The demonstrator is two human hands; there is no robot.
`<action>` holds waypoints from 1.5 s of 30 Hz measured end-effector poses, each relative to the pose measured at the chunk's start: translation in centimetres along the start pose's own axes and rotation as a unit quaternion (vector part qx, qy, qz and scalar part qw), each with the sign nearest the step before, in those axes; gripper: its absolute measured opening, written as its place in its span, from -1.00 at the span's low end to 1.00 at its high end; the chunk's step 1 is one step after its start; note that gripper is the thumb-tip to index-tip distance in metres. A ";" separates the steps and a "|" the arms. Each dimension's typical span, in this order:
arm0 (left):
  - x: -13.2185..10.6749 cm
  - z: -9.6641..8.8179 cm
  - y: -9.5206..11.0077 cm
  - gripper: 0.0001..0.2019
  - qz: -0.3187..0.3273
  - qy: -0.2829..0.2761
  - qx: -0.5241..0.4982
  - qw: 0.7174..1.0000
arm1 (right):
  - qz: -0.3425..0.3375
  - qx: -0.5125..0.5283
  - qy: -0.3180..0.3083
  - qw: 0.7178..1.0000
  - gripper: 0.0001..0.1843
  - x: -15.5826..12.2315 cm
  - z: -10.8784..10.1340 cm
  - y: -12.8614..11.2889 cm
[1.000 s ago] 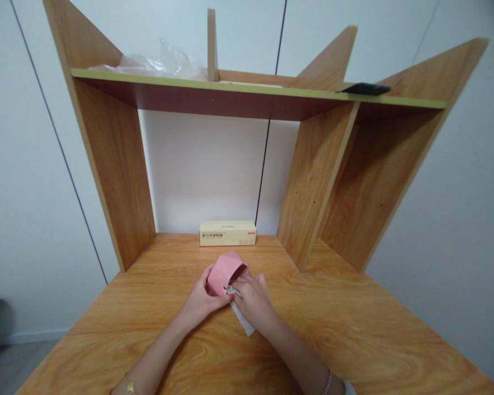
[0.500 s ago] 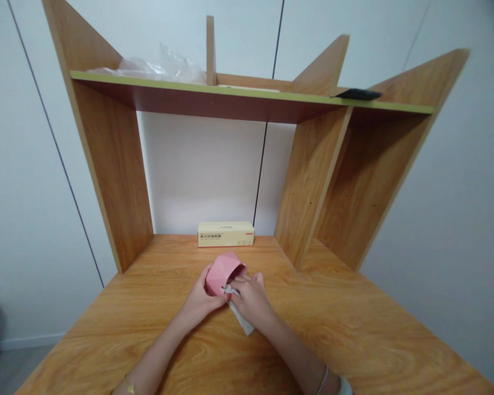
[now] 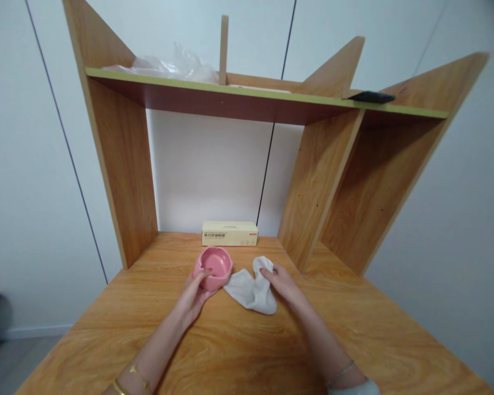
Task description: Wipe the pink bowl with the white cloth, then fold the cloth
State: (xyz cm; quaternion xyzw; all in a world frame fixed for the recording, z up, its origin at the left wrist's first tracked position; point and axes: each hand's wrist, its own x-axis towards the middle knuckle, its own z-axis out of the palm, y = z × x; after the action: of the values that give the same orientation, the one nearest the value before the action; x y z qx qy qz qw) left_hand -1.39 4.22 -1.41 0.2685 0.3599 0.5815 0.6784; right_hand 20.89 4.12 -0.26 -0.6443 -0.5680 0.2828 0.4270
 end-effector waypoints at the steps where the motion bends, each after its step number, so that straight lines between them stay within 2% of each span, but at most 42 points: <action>1: 0.1 -0.1 0.3 -0.70 -0.013 0.007 -0.031 0.999 | 0.014 0.005 -0.008 1.000 -0.82 0.3 -0.4 0.5; 6: 0.0 -0.1 0.9 -0.66 -0.028 0.010 -0.084 0.996 | 0.074 0.035 -0.026 0.996 -0.77 0.4 -1.4 1.2; 9: -0.5 0.3 0.9 -0.68 -0.028 -0.015 -0.089 0.996 | 0.069 0.051 -0.073 0.994 -0.78 -0.5 -0.1 0.2; 13: -1.4 0.8 1.6 -0.68 -0.013 -0.085 -0.111 0.990 | 0.035 0.063 -0.132 0.989 -0.81 -2.3 2.7 -1.8; 16: -1.9 0.8 2.4 -0.65 0.000 -0.122 -0.102 0.987 | 0.013 0.058 -0.133 0.989 -0.77 -2.7 3.6 -2.9; 20: -2.2 0.9 2.5 -0.65 0.000 -0.116 -0.061 0.991 | -0.071 0.007 0.045 0.996 -0.65 -2.0 2.3 -3.8; 22: -2.2 1.2 2.1 -0.68 0.000 -0.099 -0.041 0.994 | -0.110 0.007 0.084 0.990 -0.58 -1.8 1.8 -4.4; 25: -2.2 1.7 1.4 -0.68 0.009 -0.087 -0.007 0.996 | -0.129 0.033 0.019 0.991 -0.52 -2.1 1.7 -5.5; 27: -2.2 1.9 1.1 -0.65 0.021 -0.085 0.015 0.996 | -0.140 0.031 -0.022 0.989 -0.56 -2.6 1.8 -6.4; 33: -2.6 2.2 1.2 -0.53 0.047 -0.110 0.061 0.991 | -0.167 -0.051 -0.054 0.983 -0.72 -3.5 0.8 -7.8; 37: -2.8 2.4 0.9 -0.47 0.055 -0.123 0.091 0.987 | -0.133 -0.036 -0.119 0.983 -0.74 -3.2 0.3 -7.5; 42: -2.4 2.0 0.8 -0.49 0.048 -0.125 0.089 0.987 | -0.056 -0.033 -0.066 0.996 -0.77 -1.8 -0.9 -6.3; 45: -1.9 1.4 1.3 -0.48 0.084 -0.086 0.124 0.985 | -0.025 -0.043 -0.016 0.999 -0.75 -0.7 -2.6 -5.0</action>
State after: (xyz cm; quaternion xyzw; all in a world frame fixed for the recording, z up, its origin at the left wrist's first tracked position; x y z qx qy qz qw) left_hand -1.15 2.70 0.73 0.4290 0.3452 0.5621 0.6172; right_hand 20.54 2.74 5.23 -0.6431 -0.6020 0.2576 0.3971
